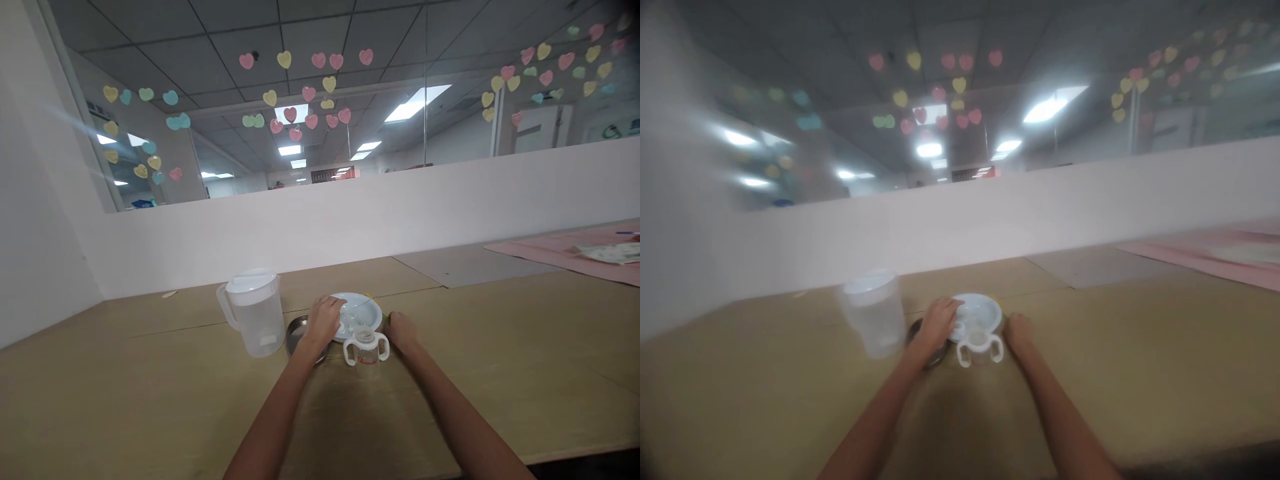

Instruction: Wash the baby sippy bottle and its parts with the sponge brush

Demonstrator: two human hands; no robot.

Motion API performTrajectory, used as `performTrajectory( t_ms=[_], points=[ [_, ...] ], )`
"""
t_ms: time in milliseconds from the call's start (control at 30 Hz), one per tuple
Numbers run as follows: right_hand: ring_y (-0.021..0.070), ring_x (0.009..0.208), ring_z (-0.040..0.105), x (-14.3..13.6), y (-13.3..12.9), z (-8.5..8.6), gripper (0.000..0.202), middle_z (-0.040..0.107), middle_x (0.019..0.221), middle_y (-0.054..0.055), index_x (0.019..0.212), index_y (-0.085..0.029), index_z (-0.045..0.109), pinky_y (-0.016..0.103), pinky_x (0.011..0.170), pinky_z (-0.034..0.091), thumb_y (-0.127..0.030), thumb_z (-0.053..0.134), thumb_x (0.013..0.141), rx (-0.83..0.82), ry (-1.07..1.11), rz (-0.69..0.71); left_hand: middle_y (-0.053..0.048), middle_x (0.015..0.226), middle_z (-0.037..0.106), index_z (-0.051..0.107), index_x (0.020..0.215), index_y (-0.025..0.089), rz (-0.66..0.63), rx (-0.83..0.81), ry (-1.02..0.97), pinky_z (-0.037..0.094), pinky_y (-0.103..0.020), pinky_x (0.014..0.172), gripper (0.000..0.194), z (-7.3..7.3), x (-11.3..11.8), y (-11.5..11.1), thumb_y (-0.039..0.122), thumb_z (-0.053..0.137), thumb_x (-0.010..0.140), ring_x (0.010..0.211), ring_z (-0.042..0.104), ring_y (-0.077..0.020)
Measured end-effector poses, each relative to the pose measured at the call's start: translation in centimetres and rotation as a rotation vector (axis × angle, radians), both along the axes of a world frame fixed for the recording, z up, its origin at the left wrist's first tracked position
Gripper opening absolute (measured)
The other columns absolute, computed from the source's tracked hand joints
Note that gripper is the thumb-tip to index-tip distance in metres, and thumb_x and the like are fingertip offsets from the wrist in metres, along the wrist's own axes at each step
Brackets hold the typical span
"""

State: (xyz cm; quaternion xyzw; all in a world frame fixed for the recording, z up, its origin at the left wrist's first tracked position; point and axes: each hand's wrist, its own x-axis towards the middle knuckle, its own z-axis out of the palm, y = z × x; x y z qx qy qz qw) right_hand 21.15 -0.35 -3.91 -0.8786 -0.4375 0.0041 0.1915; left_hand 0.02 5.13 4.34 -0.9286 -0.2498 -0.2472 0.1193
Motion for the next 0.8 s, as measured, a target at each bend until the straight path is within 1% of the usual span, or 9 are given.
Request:
performTrajectory(
  t_ms=[67,100,200,300,433,500,567,667,800],
  points=[
    [0.0231,0.092,0.062,0.0,0.1,0.0,0.024,0.064,0.099,0.018,0.095,-0.01,0.064,0.027,0.067,0.04,-0.023,0.048,0.082,0.003,0.024,0.001,-0.01,0.109,0.064,0.061,0.112,0.02,0.153,-0.153,0.163,0.04,-0.035,0.094,0.038,0.2,2.6,0.5,0.006,0.043,0.081,0.107,0.054,-0.0207],
    [0.0226,0.091,0.062,0.0,0.1,0.0,0.025,0.065,0.098,0.017,0.095,-0.011,0.064,0.026,0.066,0.04,-0.026,0.049,0.082,0.003,0.04,0.001,-0.012,0.104,0.065,0.064,0.105,0.017,0.195,-0.189,0.185,0.042,-0.036,0.092,0.034,0.1,3.4,0.8,0.006,0.043,0.081,0.104,0.056,-0.0226],
    [0.0228,0.088,0.064,0.2,0.4,-0.1,0.027,0.066,0.096,0.015,0.09,-0.013,0.065,0.026,0.061,0.04,-0.032,0.047,0.084,-0.003,0.09,-0.005,-0.016,0.094,0.067,0.067,0.095,0.013,0.271,-0.247,0.184,0.045,-0.037,0.083,0.028,-0.7,4.5,1.8,0.009,0.043,0.081,0.096,0.061,-0.0257],
    [0.0236,0.087,0.064,0.6,0.4,0.1,0.031,0.067,0.096,0.016,0.087,-0.012,0.066,0.026,0.059,0.039,-0.031,0.043,0.085,0.015,0.115,-0.029,-0.016,0.094,0.067,0.063,0.1,0.014,0.296,-0.271,0.156,0.045,-0.037,0.079,0.028,-1.5,4.4,2.3,0.016,0.039,0.087,0.094,0.062,-0.026],
    [0.0232,0.084,0.064,0.7,0.0,0.3,0.035,0.067,0.098,0.018,0.089,-0.009,0.067,0.026,0.057,0.039,-0.029,0.039,0.086,0.073,0.16,-0.06,-0.015,0.097,0.066,0.058,0.105,0.014,0.302,-0.3,0.131,0.044,-0.037,0.078,0.036,-1.7,4.5,2.3,0.029,0.028,0.093,0.094,0.062,-0.0258],
    [0.0227,0.083,0.064,0.7,-0.2,0.5,0.035,0.067,0.097,0.018,0.089,-0.009,0.068,0.026,0.058,0.039,-0.028,0.038,0.086,0.087,0.174,-0.079,-0.014,0.098,0.066,0.058,0.104,0.014,0.304,-0.327,0.129,0.044,-0.035,0.078,0.036,-1.7,4.7,2.2,0.035,0.032,0.092,0.094,0.062,-0.0249],
    [0.0226,0.084,0.064,0.6,-0.3,0.6,0.035,0.068,0.096,0.018,0.091,-0.009,0.068,0.026,0.059,0.039,-0.029,0.039,0.086,0.097,0.18,-0.092,-0.012,0.1,0.066,0.058,0.104,0.015,0.306,-0.352,0.122,0.044,-0.032,0.079,0.034,-1.7,4.9,2.2,0.038,0.039,0.089,0.095,0.061,-0.0232],
    [0.0235,0.086,0.064,0.4,-0.3,0.8,0.037,0.067,0.095,0.018,0.093,-0.008,0.068,0.026,0.061,0.039,-0.032,0.04,0.086,0.115,0.195,-0.103,-0.011,0.102,0.065,0.059,0.104,0.015,0.317,-0.385,0.097,0.044,-0.029,0.079,0.029,-1.8,4.9,2.3,0.033,0.046,0.085,0.096,0.061,-0.0212],
    [0.0221,0.086,0.064,0.4,-0.3,1.0,0.036,0.068,0.093,0.017,0.094,-0.009,0.067,0.025,0.063,0.04,-0.031,0.041,0.085,0.132,0.2,-0.112,-0.012,0.103,0.066,0.061,0.104,0.014,0.32,-0.414,0.044,0.045,-0.028,0.08,0.029,-2.0,4.7,2.9,0.019,0.046,0.08,0.097,0.061,-0.0212]
  ],
)
